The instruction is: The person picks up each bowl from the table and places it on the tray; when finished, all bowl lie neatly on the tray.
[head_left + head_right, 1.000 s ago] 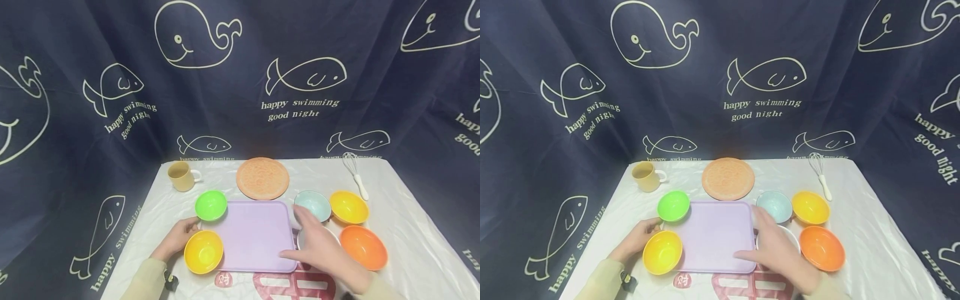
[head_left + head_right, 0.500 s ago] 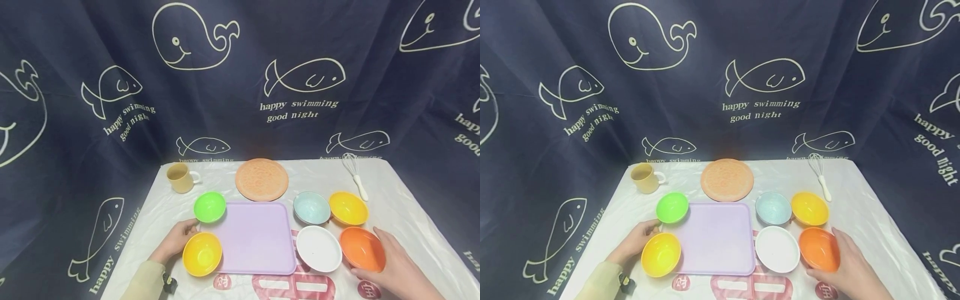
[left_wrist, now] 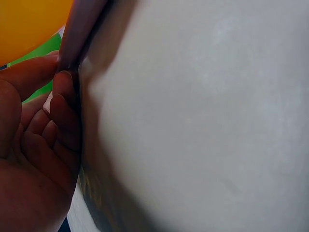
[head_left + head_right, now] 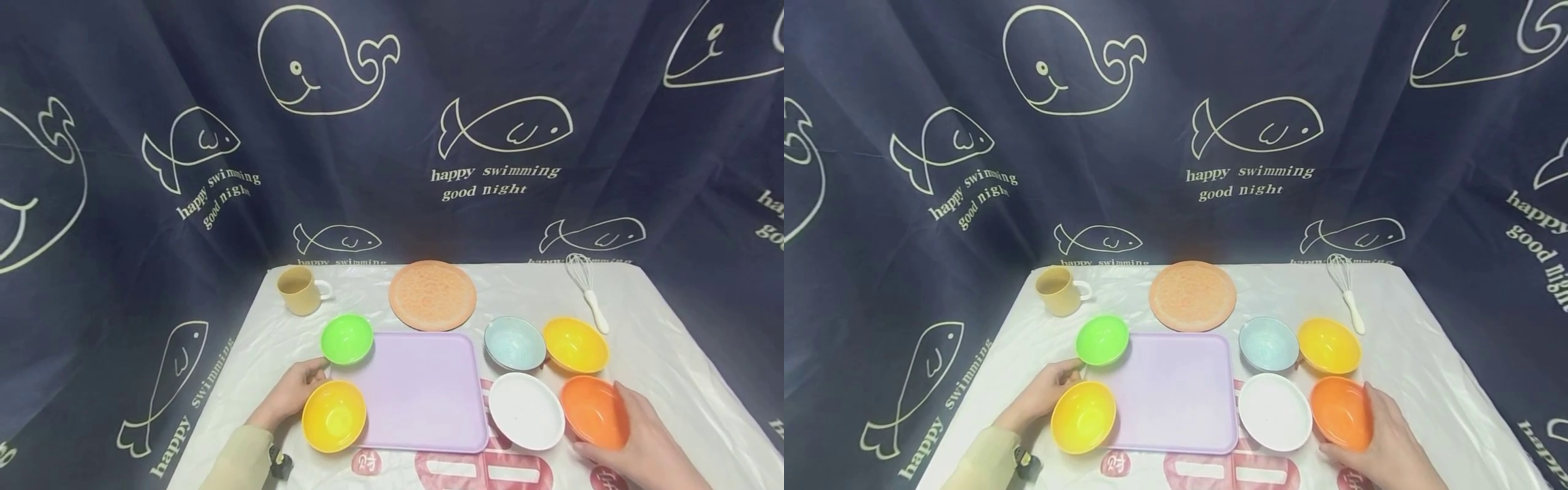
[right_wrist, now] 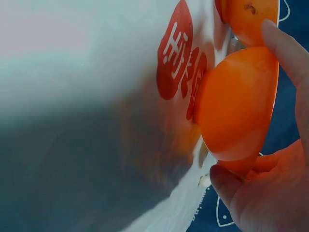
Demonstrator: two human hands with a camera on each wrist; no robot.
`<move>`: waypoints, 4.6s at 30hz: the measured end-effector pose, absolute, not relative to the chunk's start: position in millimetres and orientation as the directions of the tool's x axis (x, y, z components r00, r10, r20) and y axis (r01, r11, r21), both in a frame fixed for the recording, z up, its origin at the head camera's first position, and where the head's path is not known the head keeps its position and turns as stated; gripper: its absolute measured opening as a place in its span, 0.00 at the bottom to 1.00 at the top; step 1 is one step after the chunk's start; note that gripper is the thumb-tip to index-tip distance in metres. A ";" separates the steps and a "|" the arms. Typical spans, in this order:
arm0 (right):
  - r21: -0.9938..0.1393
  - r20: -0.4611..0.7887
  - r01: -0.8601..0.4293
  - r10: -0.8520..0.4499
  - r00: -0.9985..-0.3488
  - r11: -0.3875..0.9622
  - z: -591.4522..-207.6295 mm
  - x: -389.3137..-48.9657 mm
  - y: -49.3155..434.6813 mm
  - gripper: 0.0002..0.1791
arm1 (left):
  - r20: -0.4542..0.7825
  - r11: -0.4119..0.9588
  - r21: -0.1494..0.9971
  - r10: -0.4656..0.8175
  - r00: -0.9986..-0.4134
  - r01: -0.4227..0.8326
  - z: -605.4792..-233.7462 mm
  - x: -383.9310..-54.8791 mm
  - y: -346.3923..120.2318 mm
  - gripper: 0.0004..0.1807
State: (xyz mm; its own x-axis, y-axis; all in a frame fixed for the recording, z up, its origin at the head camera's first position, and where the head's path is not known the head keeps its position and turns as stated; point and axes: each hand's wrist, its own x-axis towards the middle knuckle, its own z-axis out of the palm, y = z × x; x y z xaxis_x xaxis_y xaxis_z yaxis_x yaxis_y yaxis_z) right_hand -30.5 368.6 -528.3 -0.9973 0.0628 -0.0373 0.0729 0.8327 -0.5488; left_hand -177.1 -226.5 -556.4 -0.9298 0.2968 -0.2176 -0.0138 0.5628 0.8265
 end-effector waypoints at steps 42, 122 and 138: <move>-0.542 0.148 -0.344 -0.315 -0.937 0.767 -470.8 -181.7 149.8 0.65 | -0.163 0.578 0.816 0.279 -0.946 0.030 -561.7 -177.2 -230.4 0.24; -0.511 0.040 -0.071 -0.059 -0.997 0.856 -517.3 -152.0 388.1 0.71 | -0.187 0.562 0.827 0.280 -0.942 0.003 -558.3 -176.6 -226.8 0.26; -0.498 0.161 -0.134 -0.060 -0.985 0.857 -487.4 -151.0 386.0 0.66 | -0.191 0.563 0.826 0.274 -0.942 -0.003 -562.3 -180.2 -227.0 0.26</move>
